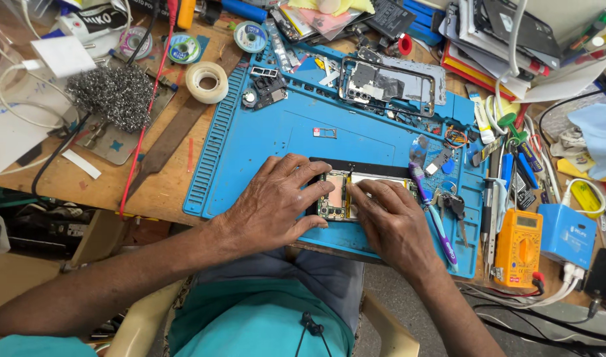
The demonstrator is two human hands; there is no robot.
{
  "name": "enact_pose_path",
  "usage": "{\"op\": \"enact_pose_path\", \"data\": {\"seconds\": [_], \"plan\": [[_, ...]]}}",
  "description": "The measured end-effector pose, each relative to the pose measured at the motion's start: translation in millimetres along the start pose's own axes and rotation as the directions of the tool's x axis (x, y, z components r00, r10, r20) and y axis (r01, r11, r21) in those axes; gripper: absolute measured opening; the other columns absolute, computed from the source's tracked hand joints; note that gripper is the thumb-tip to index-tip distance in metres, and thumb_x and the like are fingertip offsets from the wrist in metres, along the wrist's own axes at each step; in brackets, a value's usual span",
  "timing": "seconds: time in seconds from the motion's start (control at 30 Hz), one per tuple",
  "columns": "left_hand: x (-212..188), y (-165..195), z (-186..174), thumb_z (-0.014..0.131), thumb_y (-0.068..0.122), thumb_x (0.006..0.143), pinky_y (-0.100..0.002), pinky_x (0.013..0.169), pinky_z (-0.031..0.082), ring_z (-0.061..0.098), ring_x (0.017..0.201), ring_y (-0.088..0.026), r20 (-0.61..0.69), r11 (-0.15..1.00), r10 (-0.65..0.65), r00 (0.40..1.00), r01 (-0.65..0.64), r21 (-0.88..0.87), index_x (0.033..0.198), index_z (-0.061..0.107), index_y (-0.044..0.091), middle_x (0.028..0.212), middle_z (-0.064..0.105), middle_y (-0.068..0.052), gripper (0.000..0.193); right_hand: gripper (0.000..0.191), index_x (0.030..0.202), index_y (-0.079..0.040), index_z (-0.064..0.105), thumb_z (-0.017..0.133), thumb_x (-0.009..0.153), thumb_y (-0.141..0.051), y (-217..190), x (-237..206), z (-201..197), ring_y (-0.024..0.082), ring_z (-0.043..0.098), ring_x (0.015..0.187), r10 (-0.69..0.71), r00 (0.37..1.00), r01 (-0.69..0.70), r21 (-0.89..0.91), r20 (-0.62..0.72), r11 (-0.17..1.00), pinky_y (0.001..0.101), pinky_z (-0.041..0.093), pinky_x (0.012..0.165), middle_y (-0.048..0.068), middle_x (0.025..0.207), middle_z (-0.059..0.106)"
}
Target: The person repairs a smartphone at a workbench. They hold the opened phone, pry at its internal components with a flat metal tool, press on the board and battery area, plug in a charging cable, and repeatedly power the phone on to test it while handling the frame and back cover.
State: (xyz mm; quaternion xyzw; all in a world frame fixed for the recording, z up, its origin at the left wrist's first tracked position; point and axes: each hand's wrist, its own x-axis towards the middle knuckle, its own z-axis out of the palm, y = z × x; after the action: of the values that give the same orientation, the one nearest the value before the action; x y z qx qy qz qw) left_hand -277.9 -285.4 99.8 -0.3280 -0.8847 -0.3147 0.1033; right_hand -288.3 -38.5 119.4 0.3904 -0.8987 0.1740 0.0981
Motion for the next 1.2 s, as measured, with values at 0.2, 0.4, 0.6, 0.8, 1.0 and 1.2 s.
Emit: {"op": "enact_pose_path", "data": {"seconds": [0.2,0.4,0.6,0.8,1.0,1.2], "plan": [[-4.7,-9.1,7.7,0.083,0.037,0.077,-0.049,0.097,0.041,0.05,0.123,-0.032,0.017,1.0,-0.016,1.0,0.016,0.002,0.126,0.063,0.009,0.137,0.056,-0.01,0.06,0.05,0.13,-0.005,0.067,0.074,0.081,-0.003,0.7,2.8,8.0,0.031,0.063,0.107,-0.003,0.999,0.006,-0.076,0.047,0.997,0.0431,0.054,0.092,0.012,0.118,0.065],[-4.4,-13.1,5.4,0.082,0.037,0.078,-0.05,0.097,0.04,0.05,0.124,-0.031,0.033,0.999,-0.028,0.999,0.028,-0.015,0.125,0.063,0.01,0.138,0.056,-0.01,0.058,0.044,0.127,-0.006,0.068,0.075,0.083,-0.007,5.4,8.3,11.6,0.031,0.063,0.105,0.002,0.998,0.002,-0.061,0.055,0.998,0.0434,0.053,0.09,0.012,0.117,0.063],[-4.5,-15.1,9.0,0.082,0.037,0.078,-0.05,0.097,0.04,0.05,0.124,-0.031,0.02,1.0,-0.023,1.0,0.023,0.0,0.123,0.064,0.01,0.137,0.056,-0.01,0.056,0.043,0.126,-0.004,0.068,0.076,0.084,-0.01,11.7,12.6,11.6,0.03,0.062,0.103,-0.03,0.996,0.036,-0.072,0.081,0.997,0.0427,0.054,0.088,0.011,0.117,0.064],[-4.9,-13.7,7.1,0.082,0.037,0.078,-0.05,0.098,0.04,0.051,0.123,-0.03,0.017,1.0,-0.02,1.0,0.02,0.014,0.123,0.064,0.01,0.135,0.057,-0.009,0.055,0.042,0.122,-0.005,0.069,0.077,0.082,-0.014,17.4,15.3,10.2,0.029,0.064,0.103,-0.129,0.986,0.143,-0.145,0.102,0.979,0.0442,0.053,0.087,0.009,0.114,0.064],[-0.6,-11.2,-2.6,0.077,0.038,0.082,-0.049,0.094,0.04,0.051,0.118,-0.029,0.02,0.997,0.034,0.999,-0.035,0.069,0.13,0.063,0.011,0.135,0.057,-0.008,0.056,0.038,0.127,-0.009,0.069,0.076,0.091,-0.018,18.0,1.6,0.9,0.028,0.063,0.113,0.03,0.999,-0.031,0.06,0.011,0.998,0.0422,0.052,0.096,0.008,0.124,0.065],[12.5,-12.0,-8.1,0.072,0.035,0.081,-0.051,0.088,0.038,0.048,0.115,-0.031,0.131,0.978,0.123,0.984,-0.143,0.153,0.133,0.061,0.012,0.126,0.056,-0.01,0.059,0.047,0.129,-0.006,0.065,0.075,0.086,-0.023,18.7,-25.1,-8.6,0.036,0.06,0.124,0.08,0.997,-0.081,-0.04,-0.021,0.996,0.0484,0.046,0.104,0.015,0.135,0.063]]}}
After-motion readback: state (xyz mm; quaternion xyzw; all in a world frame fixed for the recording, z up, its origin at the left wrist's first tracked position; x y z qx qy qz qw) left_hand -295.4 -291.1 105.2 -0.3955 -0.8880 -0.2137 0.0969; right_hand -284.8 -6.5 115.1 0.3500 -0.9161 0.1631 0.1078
